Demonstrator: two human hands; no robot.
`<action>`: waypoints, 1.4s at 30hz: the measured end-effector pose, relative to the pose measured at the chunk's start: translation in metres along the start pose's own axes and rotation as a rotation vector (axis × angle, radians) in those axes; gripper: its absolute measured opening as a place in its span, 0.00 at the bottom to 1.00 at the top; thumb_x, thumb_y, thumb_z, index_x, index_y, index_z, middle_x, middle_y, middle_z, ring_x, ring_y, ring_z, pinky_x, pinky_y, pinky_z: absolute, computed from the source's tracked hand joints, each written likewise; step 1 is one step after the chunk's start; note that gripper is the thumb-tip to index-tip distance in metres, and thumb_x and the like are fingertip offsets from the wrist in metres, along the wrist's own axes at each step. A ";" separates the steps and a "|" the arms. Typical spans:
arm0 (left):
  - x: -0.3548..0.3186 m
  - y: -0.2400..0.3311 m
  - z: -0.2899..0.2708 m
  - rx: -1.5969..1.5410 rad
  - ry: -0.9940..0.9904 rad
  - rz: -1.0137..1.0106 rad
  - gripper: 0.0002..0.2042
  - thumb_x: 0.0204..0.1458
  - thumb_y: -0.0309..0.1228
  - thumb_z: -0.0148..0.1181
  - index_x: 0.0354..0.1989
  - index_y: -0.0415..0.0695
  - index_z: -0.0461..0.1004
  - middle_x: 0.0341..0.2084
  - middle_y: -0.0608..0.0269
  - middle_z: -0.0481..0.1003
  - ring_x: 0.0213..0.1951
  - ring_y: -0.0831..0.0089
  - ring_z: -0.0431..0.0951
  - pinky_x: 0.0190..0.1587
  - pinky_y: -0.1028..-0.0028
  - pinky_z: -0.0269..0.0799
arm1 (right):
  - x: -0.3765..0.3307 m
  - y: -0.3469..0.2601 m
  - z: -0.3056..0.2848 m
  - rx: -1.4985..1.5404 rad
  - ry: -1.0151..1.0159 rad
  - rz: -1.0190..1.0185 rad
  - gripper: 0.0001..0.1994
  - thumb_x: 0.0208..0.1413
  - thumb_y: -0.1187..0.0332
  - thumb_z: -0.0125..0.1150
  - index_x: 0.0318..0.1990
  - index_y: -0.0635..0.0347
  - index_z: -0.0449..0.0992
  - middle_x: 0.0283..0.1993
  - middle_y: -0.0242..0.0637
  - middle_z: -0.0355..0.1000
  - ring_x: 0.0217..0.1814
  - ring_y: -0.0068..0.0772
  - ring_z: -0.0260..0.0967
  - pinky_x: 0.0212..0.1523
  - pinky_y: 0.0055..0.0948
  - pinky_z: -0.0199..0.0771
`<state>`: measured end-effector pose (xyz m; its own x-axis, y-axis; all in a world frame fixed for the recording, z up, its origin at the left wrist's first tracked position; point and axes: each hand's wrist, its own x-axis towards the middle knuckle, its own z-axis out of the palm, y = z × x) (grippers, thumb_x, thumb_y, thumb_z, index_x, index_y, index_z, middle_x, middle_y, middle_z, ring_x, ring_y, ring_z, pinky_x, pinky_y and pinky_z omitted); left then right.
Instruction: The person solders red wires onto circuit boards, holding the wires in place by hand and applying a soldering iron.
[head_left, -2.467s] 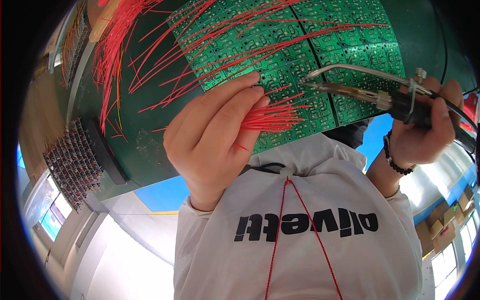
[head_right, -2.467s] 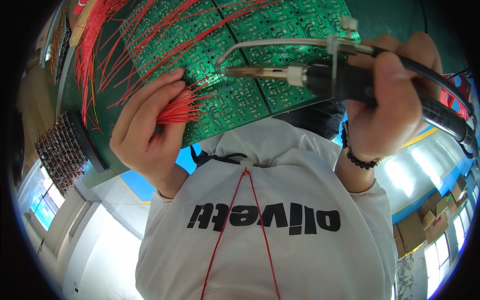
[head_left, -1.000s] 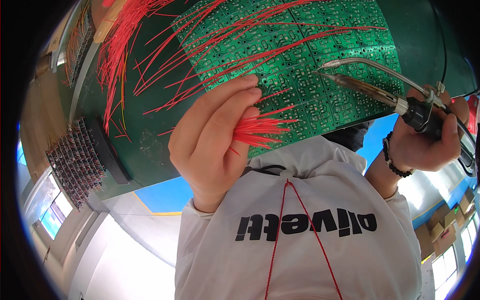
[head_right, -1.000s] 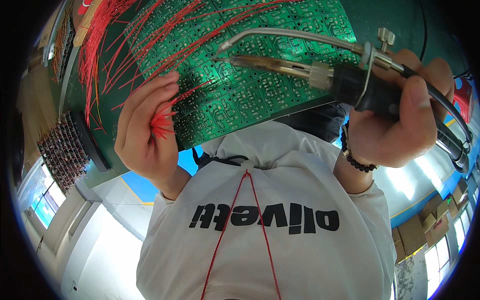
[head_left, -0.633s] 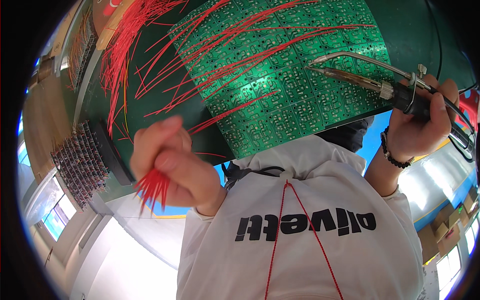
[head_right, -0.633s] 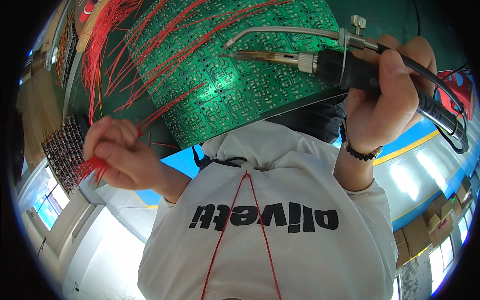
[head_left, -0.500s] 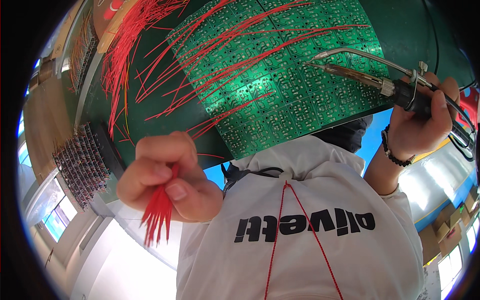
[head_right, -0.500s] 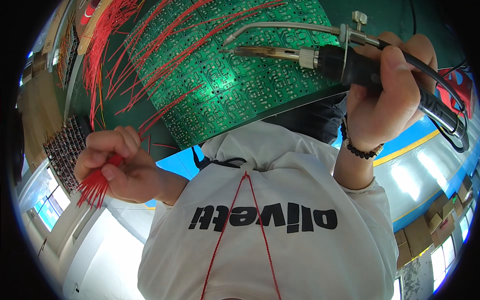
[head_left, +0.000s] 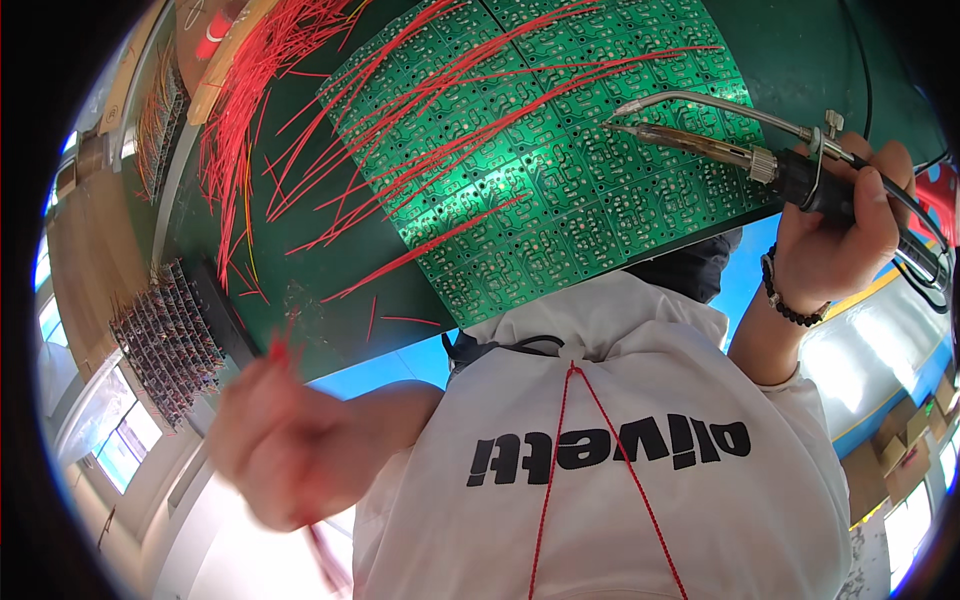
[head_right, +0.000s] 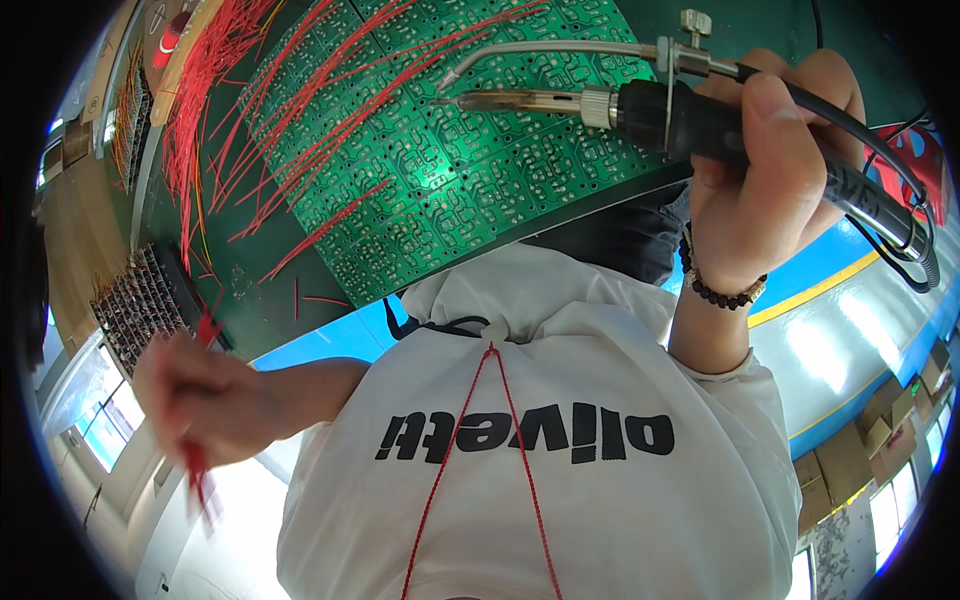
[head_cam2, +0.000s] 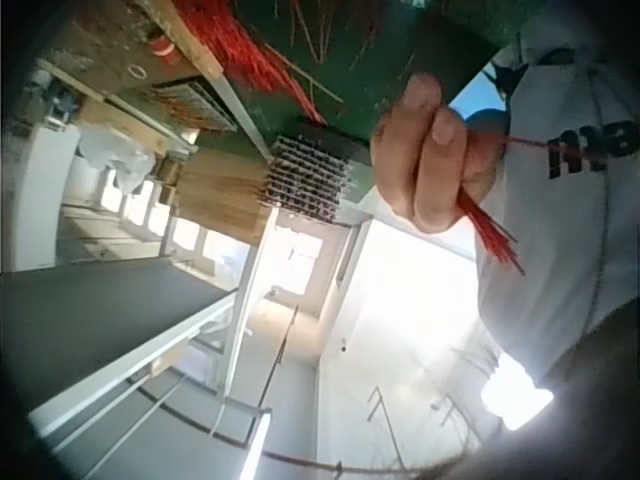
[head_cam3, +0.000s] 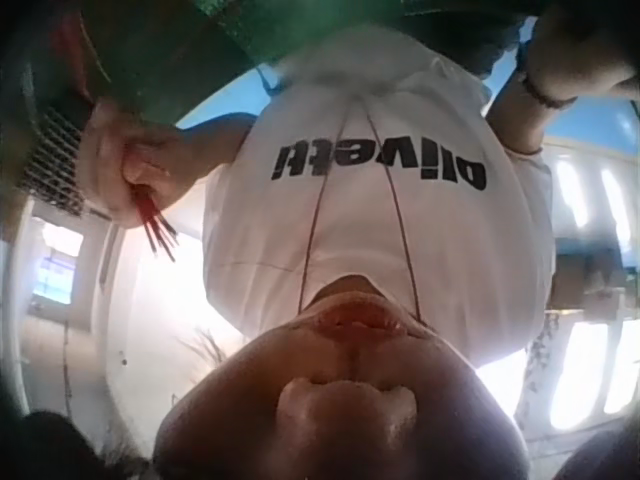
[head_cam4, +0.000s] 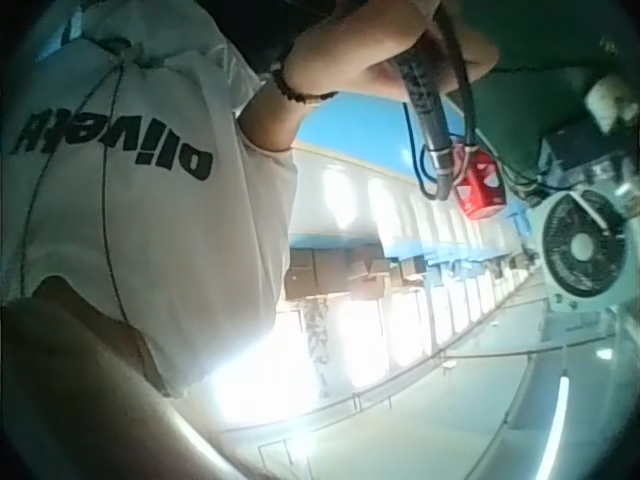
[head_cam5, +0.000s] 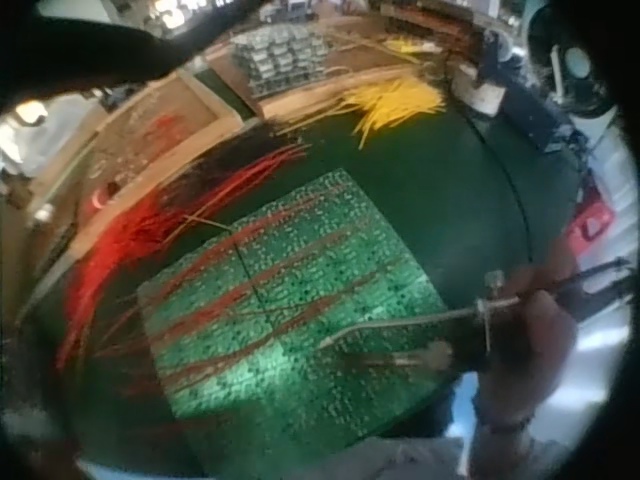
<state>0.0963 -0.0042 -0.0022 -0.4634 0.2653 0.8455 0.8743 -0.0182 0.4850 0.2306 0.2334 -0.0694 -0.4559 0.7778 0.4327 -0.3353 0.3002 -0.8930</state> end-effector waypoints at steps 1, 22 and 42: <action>-0.006 -0.008 0.016 0.159 -0.349 0.107 0.08 0.47 0.30 0.56 0.32 0.40 0.69 0.27 0.60 0.74 0.18 0.77 0.68 0.18 0.80 0.63 | -0.001 0.002 -0.002 -0.050 0.018 0.037 0.06 0.48 0.75 0.38 0.21 0.63 0.56 0.23 0.34 0.47 0.17 0.24 0.47 0.13 0.22 0.45; -0.043 -0.027 0.063 0.182 -0.489 -0.251 0.06 0.36 0.19 0.61 0.22 0.39 0.70 0.24 0.57 0.76 0.17 0.83 0.67 0.14 0.88 0.54 | -0.004 0.019 -0.008 -0.070 -0.132 -0.054 0.03 0.45 0.76 0.43 0.23 0.65 0.61 0.22 0.38 0.53 0.17 0.27 0.54 0.17 0.24 0.56; -0.045 -0.025 0.065 0.172 -0.459 -0.292 0.06 0.35 0.18 0.60 0.21 0.39 0.69 0.24 0.58 0.76 0.14 0.86 0.63 0.13 0.87 0.52 | -0.005 0.014 0.005 -0.102 0.040 -0.017 0.08 0.41 0.74 0.47 0.16 0.66 0.57 0.20 0.35 0.51 0.16 0.26 0.55 0.19 0.24 0.59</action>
<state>0.1044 0.0468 -0.0675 -0.6130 0.6283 0.4791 0.7479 0.2661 0.6081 0.2242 0.2306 -0.0832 -0.4165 0.7931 0.4446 -0.2560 0.3669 -0.8943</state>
